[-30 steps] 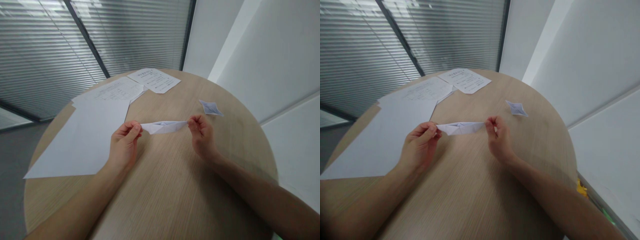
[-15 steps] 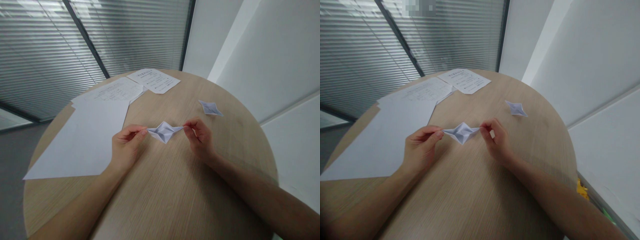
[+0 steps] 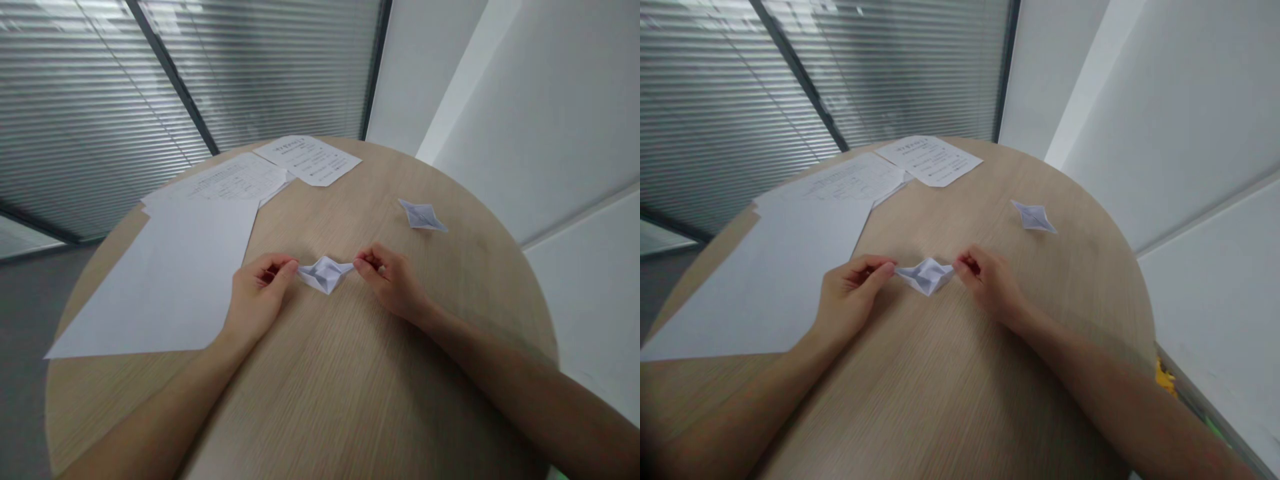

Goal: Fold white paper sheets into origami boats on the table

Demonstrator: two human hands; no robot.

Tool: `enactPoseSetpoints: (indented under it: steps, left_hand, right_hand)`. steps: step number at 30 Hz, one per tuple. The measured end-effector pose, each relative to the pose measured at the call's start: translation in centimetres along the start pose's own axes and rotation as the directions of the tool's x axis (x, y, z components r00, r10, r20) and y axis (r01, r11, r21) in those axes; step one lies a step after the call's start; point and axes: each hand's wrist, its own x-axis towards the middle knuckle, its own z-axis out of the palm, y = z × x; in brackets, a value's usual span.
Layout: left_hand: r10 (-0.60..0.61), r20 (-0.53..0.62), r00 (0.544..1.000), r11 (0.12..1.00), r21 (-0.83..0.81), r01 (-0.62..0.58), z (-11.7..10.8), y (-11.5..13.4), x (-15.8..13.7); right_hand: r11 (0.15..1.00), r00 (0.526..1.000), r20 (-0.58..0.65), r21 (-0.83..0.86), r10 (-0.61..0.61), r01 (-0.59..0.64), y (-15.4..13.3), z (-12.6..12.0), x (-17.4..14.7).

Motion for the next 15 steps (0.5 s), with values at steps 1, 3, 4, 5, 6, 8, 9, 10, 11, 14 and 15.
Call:
enactPoseSetpoints:
  steps: [1,3,4,5,6,8,9,10,11,14,15]
  left_hand:
    - [-0.003,-0.008,1.0,1.0,0.01,0.003,-0.04,0.04,0.04]
    - [-0.015,-0.022,1.0,0.999,0.03,0.015,-0.12,0.06,0.12]
    - [-0.021,-0.025,0.999,0.999,0.037,0.022,-0.15,0.04,0.15]
    - [-0.025,-0.027,0.999,0.999,0.041,0.026,-0.17,-0.01,0.18]
    - [-0.026,-0.027,0.999,0.999,0.044,0.028,-0.18,-0.08,0.2]
    - [-0.022,-0.013,1.0,0.999,0.049,0.023,-0.18,-0.22,0.19]
    - [-0.022,0.001,1.0,0.999,0.05,0.022,-0.16,-0.27,0.17]
    - [-0.025,0.019,1.0,0.999,0.047,0.024,-0.14,-0.3,0.13]
    - [-0.029,0.036,0.999,0.999,0.039,0.028,-0.11,-0.3,0.08]
    - [-0.039,0.062,0.997,0.999,-0.006,0.039,-0.03,-0.09,-0.11]
    - [-0.039,0.063,0.997,0.999,-0.021,0.041,-0.01,0.02,-0.17]
  right_hand:
    - [1.0,1.0,-0.002,0.007,0.006,-0.006,-0.08,-0.02,-0.02]
    - [1.0,1.0,0.004,0.019,0.021,-0.021,-0.25,-0.03,-0.05]
    - [0.999,1.0,0.008,0.028,0.029,-0.029,-0.32,-0.03,-0.05]
    - [0.999,0.999,0.013,0.039,0.036,-0.037,-0.37,-0.02,-0.06]
    - [0.998,0.999,0.019,0.05,0.044,-0.045,-0.4,-0.01,-0.06]
    - [0.996,0.998,0.029,0.069,0.059,-0.061,-0.4,0.05,-0.06]
    - [0.994,0.997,0.034,0.08,0.066,-0.068,-0.38,0.08,-0.06]
    - [0.993,0.997,0.041,0.091,0.071,-0.074,-0.35,0.11,-0.07]
    - [0.992,0.996,0.049,0.102,0.076,-0.08,-0.32,0.15,-0.07]
    - [0.988,0.995,0.057,0.131,0.079,-0.086,-0.28,0.21,-0.1]
    - [0.987,0.996,0.053,0.136,0.078,-0.085,-0.3,0.21,-0.11]
